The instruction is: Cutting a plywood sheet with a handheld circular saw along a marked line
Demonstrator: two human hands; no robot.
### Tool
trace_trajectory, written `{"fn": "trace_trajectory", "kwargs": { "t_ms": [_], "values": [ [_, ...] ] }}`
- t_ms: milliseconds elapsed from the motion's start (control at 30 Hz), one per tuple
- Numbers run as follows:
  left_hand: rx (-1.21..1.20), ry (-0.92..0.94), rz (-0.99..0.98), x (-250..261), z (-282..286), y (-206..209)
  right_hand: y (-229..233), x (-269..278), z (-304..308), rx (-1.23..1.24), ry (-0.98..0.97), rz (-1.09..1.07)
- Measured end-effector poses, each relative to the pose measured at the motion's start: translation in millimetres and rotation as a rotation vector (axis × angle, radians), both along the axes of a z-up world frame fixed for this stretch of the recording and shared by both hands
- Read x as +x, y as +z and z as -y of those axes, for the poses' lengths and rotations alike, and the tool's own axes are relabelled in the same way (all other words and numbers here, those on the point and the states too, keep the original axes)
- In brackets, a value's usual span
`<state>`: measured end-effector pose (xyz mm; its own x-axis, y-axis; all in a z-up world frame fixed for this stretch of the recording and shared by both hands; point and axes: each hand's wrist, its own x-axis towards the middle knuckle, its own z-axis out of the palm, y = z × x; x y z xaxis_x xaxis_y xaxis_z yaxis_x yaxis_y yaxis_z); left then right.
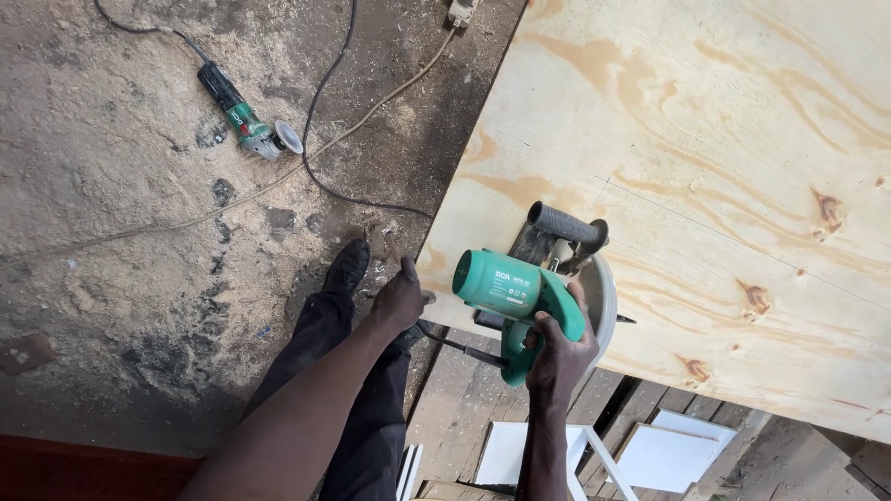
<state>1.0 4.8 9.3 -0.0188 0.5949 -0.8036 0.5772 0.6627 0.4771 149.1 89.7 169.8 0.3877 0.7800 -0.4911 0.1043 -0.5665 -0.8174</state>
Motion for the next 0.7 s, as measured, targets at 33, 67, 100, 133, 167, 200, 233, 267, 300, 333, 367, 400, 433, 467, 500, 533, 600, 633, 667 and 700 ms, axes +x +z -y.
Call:
{"fn": "trace_trajectory", "kwargs": {
  "t_ms": [33,67,100,133,167,200,233,267,300,333,367,400,433,467,500,533,600,633,667,700],
  "values": [
    [0.000,0.001,0.000,0,0,-2,-1,0,-2,0.000,0.001,0.000],
    [-0.009,0.006,-0.003,1,1,-3,-1,0,-4,0.010,0.005,-0.004],
    [-0.018,0.012,-0.005,1,2,-4,-2,0,-6,0.020,0.009,-0.008],
    [-0.017,0.013,-0.005,1,2,-5,-3,0,-8,0.020,0.010,-0.008],
    [-0.019,0.011,-0.003,2,2,-6,-3,0,-10,0.023,0.004,-0.013],
    [-0.022,0.009,-0.002,2,2,-7,-4,0,-11,0.023,-0.003,-0.018],
    [-0.024,0.010,-0.003,2,1,-5,-2,-1,-14,0.021,-0.002,-0.019],
    [-0.026,0.014,0.002,1,0,-3,0,-3,-17,0.018,0.007,-0.014],
    [-0.029,0.019,0.006,1,-1,-1,2,-4,-19,0.014,0.016,-0.010],
    [-0.029,0.019,0.007,1,-1,-1,2,-4,-22,0.014,0.015,-0.010],
    [-0.043,0.031,0.013,2,-1,-2,2,-4,-24,0.021,0.021,-0.009],
    [-0.057,0.044,0.018,2,-1,-2,2,-4,-26,0.028,0.026,-0.009],
    [-0.056,0.044,0.018,2,-2,-2,0,-3,-27,0.028,0.026,-0.009],
    [-0.073,0.036,0.015,2,-2,-2,-1,-2,-29,0.027,0.026,-0.011],
    [-0.090,0.029,0.011,2,-2,-3,-2,-1,-30,0.025,0.025,-0.014],
    [-0.090,0.030,0.012,1,-6,4,-1,-2,-32,0.026,0.026,-0.012],
    [-0.073,0.054,0.030,-2,-12,17,0,-3,-35,0.028,0.027,-0.011],
    [-0.073,0.054,0.032,-1,-8,11,-1,-3,-36,0.029,0.028,-0.009],
    [-0.087,0.056,0.021,0,-5,4,-2,-3,-37,0.028,0.025,-0.016],
    [-0.101,0.057,0.010,2,-1,-2,-3,-3,-37,0.026,0.023,-0.024]
  ]
}}
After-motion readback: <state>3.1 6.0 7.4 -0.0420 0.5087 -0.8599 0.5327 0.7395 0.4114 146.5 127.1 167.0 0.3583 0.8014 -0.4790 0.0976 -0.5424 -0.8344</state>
